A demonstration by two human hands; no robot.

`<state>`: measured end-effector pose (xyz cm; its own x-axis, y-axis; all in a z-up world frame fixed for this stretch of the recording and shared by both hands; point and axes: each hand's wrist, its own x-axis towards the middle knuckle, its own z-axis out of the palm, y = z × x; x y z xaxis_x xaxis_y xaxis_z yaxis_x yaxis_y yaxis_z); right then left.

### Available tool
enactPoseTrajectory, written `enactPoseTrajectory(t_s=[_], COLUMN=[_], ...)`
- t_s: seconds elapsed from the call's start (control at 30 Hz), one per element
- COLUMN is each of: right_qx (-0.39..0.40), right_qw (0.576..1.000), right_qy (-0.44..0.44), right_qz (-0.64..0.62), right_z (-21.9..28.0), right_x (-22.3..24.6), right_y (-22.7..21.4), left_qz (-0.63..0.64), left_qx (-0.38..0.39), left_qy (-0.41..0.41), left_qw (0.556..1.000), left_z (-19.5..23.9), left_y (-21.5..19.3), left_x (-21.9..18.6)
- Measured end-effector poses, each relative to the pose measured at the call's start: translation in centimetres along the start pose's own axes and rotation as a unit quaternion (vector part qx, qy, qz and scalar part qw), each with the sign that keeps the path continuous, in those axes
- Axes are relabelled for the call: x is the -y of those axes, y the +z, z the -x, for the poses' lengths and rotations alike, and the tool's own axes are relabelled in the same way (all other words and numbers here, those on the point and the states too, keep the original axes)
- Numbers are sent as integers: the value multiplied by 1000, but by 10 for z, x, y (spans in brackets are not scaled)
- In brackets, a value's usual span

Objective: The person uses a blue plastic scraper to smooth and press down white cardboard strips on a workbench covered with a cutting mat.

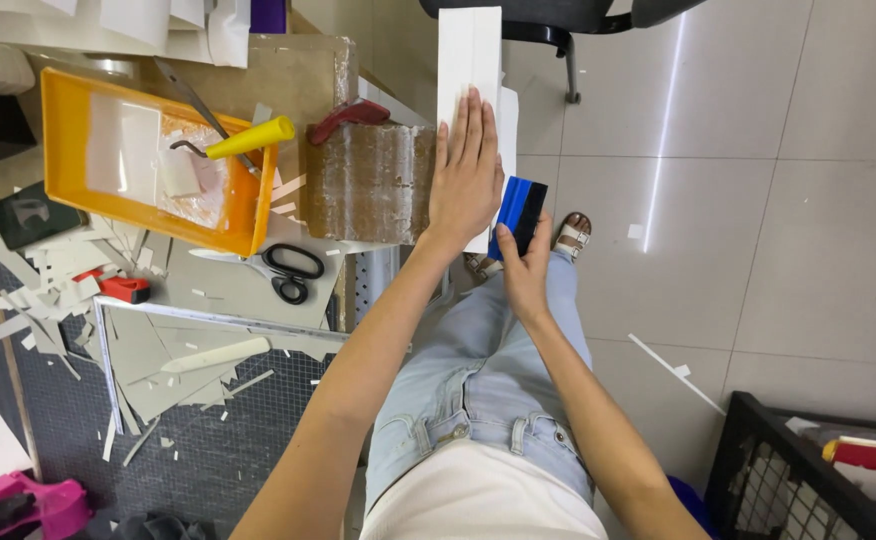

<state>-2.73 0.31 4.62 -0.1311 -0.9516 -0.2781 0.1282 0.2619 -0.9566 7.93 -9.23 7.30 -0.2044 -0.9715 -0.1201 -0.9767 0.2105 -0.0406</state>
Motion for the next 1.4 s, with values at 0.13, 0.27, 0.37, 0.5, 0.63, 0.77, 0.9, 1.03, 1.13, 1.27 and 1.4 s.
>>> enactPoseTrajectory(t_s=[0.13, 0.27, 0.37, 0.5, 0.63, 0.77, 0.9, 1.03, 1.13, 1.27, 1.4], right_qx=[-1, -2, 5, 7, 9, -9, -27, -16, -10, -12, -4], right_qw=[1000, 1000, 1000, 1000, 1000, 999, 998, 998, 998, 998, 999], right_qy=[13, 10, 13, 14, 19, 13, 19, -15, -41, -41, -31], right_qz=[-8, -15, -12, -3, 7, 32, 61, 55, 37, 35, 35], right_z=[2, 1, -1, -2, -1, 0, 1, -6, -18, -29, -19], right_x=[1, 1, 7, 3, 6, -6, 2, 13, 18, 6, 16], right_y=[0, 3, 4, 2, 3, 2, 8, 14, 18, 15, 9], left_qz=[3, 10, 9, 1, 7, -7, 5, 16, 3, 5, 36], left_qx=[18, 10, 22, 23, 18, 24, 33, 45, 45, 24, 8], left_qy=[-5, -10, -5, -2, 1, 6, 0, -6, -12, -11, -9], left_qw=[1000, 1000, 1000, 1000, 1000, 1000, 999, 999, 999, 1000, 999], left_z=[0, 0, -1, -1, 0, 1, 0, 0, 0, 0, -1], left_y=[1, 1, 2, 0, -1, -3, -3, -2, 0, 3, 11], left_x=[-1, 0, 1, 2, 3, 3, 2, 2, 1, 2, 3])
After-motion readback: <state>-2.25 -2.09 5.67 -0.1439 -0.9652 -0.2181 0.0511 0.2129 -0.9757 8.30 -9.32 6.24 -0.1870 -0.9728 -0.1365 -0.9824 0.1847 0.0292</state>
